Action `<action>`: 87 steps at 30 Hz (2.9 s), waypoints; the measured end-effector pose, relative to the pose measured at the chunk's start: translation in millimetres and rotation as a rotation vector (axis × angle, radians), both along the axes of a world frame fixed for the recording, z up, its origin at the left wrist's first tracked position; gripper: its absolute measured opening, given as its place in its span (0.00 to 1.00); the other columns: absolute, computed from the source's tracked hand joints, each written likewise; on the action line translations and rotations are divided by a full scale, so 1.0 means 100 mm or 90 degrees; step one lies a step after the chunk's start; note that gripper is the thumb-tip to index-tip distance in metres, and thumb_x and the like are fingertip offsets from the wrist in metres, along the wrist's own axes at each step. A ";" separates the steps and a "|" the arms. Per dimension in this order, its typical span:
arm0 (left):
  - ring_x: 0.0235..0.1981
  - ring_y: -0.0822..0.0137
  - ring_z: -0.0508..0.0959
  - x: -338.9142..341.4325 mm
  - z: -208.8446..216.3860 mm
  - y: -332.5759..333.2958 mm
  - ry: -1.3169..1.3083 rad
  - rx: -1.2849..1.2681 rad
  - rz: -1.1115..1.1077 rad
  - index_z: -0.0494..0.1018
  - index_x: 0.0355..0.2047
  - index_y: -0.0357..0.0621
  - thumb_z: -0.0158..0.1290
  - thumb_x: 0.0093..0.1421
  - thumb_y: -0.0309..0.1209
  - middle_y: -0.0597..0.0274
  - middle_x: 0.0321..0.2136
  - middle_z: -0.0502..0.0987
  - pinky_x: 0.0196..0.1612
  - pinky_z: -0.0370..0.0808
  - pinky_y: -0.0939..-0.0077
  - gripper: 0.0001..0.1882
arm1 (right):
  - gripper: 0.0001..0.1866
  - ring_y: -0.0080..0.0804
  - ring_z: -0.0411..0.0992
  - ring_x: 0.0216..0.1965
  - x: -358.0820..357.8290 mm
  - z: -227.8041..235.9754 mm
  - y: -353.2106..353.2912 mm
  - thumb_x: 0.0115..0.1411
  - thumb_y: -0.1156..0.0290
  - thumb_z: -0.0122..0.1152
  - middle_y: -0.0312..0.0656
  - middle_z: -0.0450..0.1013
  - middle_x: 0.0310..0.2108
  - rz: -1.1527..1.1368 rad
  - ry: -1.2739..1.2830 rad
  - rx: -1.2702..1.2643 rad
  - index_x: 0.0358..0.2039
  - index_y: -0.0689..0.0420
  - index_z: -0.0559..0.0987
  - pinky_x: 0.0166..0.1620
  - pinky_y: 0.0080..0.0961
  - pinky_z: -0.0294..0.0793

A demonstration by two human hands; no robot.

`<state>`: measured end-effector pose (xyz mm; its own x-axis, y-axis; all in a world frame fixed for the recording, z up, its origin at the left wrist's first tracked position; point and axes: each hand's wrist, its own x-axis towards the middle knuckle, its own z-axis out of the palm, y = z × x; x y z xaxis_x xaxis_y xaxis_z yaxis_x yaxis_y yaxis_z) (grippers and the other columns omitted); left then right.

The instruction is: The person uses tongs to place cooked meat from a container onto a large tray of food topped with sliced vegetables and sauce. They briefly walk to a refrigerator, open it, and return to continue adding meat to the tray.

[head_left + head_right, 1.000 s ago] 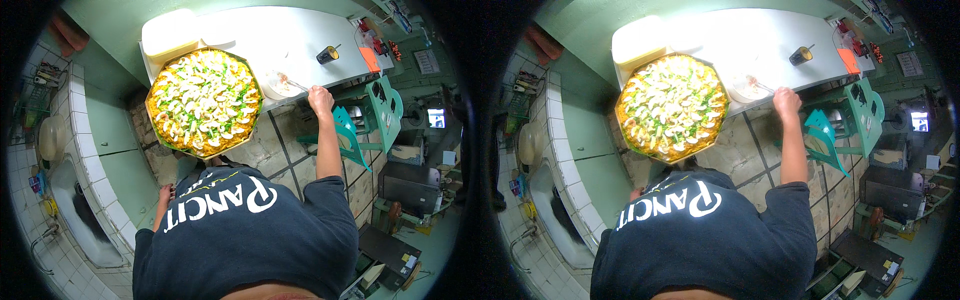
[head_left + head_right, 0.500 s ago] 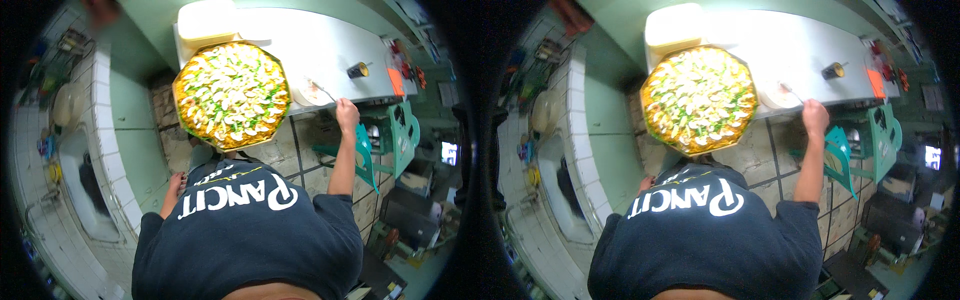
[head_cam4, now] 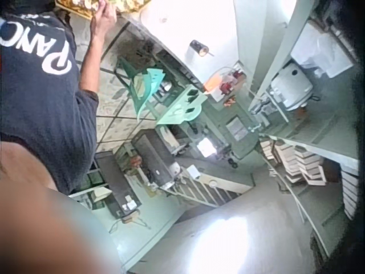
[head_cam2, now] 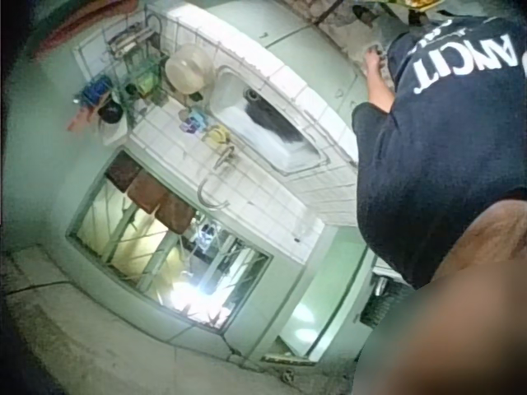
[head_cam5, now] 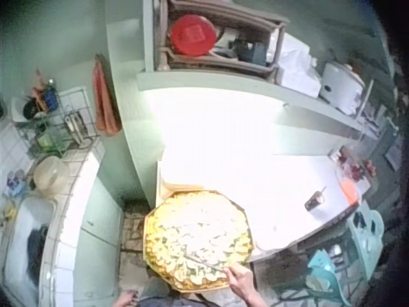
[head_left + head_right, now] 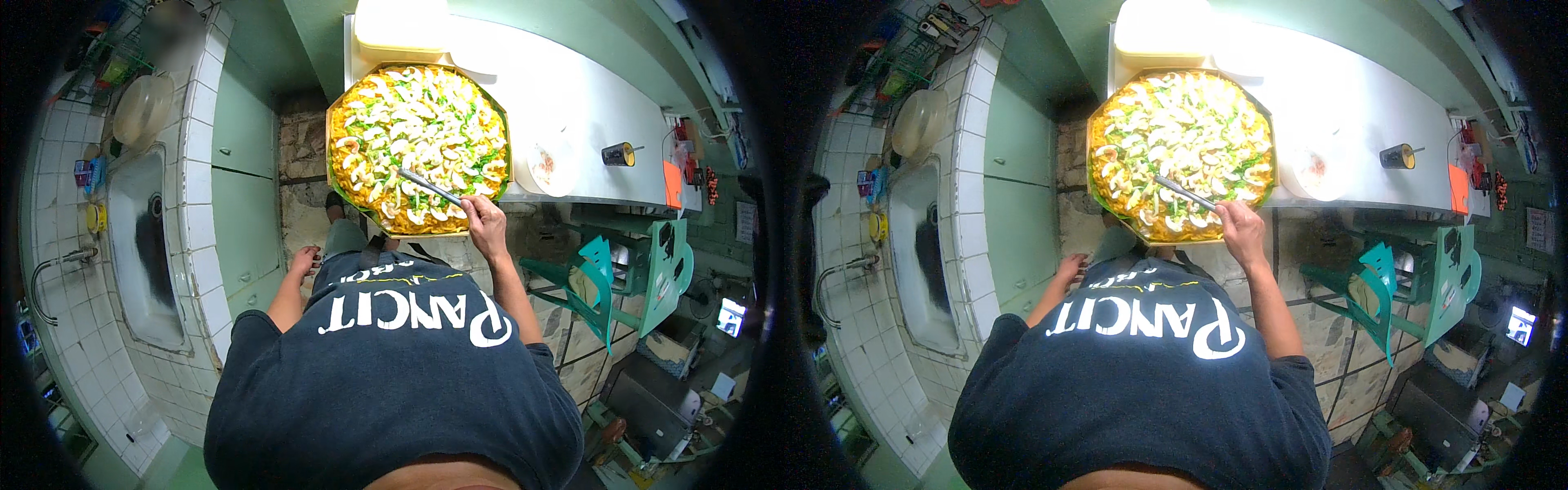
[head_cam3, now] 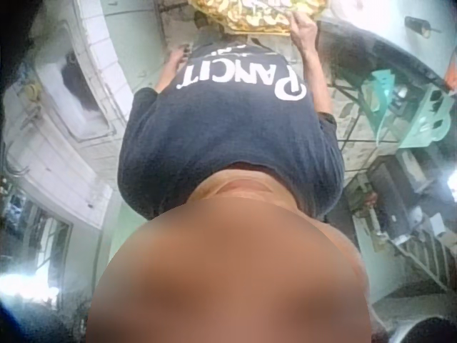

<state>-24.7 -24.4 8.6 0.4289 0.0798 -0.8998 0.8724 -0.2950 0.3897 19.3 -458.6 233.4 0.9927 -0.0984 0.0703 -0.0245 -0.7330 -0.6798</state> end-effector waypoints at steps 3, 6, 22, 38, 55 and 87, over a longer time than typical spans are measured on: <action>0.25 0.75 0.73 -0.08 -0.07 0.08 0.008 0.001 0.017 0.72 0.48 0.56 0.46 0.62 0.44 0.72 0.31 0.74 0.28 0.69 0.75 0.16 | 0.10 0.38 0.73 0.26 -0.02 -0.02 -0.04 0.62 0.66 0.56 0.43 0.74 0.27 -0.012 0.002 -0.078 0.34 0.59 0.80 0.31 0.29 0.70; 0.25 0.75 0.73 -0.19 -0.21 0.23 0.014 0.006 0.008 0.73 0.48 0.57 0.46 0.63 0.43 0.73 0.31 0.74 0.27 0.69 0.74 0.16 | 0.08 0.45 0.74 0.29 -0.03 -0.03 -0.11 0.60 0.65 0.57 0.43 0.74 0.28 0.005 -0.010 -0.097 0.32 0.55 0.80 0.32 0.37 0.71; 0.29 0.65 0.75 0.07 0.14 0.02 -0.337 0.397 0.032 0.74 0.40 0.48 0.48 0.63 0.39 0.64 0.29 0.75 0.32 0.72 0.66 0.11 | 0.05 0.45 0.74 0.27 -0.06 0.37 -0.15 0.58 0.69 0.60 0.41 0.74 0.29 0.062 -0.120 -0.187 0.33 0.56 0.77 0.30 0.36 0.73; 0.40 0.59 0.71 1.53 1.86 -2.01 -0.891 0.277 -0.536 0.78 0.23 0.48 0.62 0.48 0.36 0.61 0.32 0.70 0.46 0.66 0.58 0.07 | 0.10 0.47 0.75 0.28 -0.06 0.03 -0.01 0.62 0.62 0.55 0.43 0.74 0.28 -0.004 -0.007 -0.123 0.32 0.53 0.80 0.31 0.40 0.72; 0.37 0.57 0.74 1.71 1.53 -0.64 -0.808 0.489 -0.168 0.77 0.24 0.53 0.64 0.48 0.40 0.62 0.31 0.74 0.41 0.70 0.54 0.09 | 0.10 0.44 0.75 0.29 -0.02 0.12 0.09 0.62 0.62 0.55 0.43 0.75 0.29 0.007 0.010 -0.121 0.33 0.54 0.80 0.32 0.38 0.72; 0.13 0.67 0.73 0.29 -0.02 0.97 -0.207 0.237 0.189 0.71 0.31 0.43 0.51 0.61 0.38 0.60 0.17 0.71 0.13 0.66 0.75 0.11 | 0.16 0.52 0.76 0.38 0.25 0.37 -2.17 0.60 0.62 0.49 0.52 0.77 0.36 -0.363 0.227 -0.446 0.31 0.59 0.82 0.43 0.45 0.75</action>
<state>4.1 72.5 6.3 0.5892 0.5250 -0.6142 0.7919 -0.2244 0.5679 44.6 -675.9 270.8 0.7832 -0.6217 0.0009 -0.6216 -0.7830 0.0220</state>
